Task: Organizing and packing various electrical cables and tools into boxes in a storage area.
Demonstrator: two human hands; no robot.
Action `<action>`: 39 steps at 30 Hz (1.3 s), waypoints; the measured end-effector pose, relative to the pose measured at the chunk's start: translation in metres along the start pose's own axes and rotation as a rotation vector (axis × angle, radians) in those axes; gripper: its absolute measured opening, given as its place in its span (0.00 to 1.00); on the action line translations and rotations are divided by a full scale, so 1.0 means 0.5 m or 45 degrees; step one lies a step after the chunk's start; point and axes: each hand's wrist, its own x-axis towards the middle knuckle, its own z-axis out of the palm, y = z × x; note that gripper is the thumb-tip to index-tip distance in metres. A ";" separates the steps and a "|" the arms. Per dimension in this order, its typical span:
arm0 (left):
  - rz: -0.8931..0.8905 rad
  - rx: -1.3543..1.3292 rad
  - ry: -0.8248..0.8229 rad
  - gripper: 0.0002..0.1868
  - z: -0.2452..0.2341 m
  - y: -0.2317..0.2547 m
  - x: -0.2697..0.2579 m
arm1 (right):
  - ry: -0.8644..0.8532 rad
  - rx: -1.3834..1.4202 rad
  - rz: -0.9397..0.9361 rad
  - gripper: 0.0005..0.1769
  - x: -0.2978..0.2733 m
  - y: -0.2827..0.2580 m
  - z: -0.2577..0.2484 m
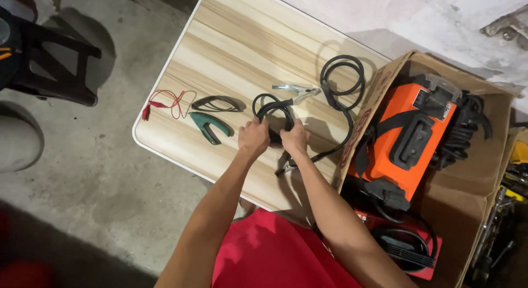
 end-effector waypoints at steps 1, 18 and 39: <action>-0.005 0.001 -0.002 0.16 0.003 -0.003 -0.009 | -0.006 0.000 0.000 0.25 0.010 0.020 0.010; -0.254 -0.840 0.693 0.32 0.056 0.006 -0.015 | -0.384 1.088 0.495 0.26 0.118 -0.038 -0.028; 0.038 -1.653 0.608 0.37 -0.044 -0.042 -0.081 | -0.766 1.640 0.509 0.09 -0.007 -0.099 -0.133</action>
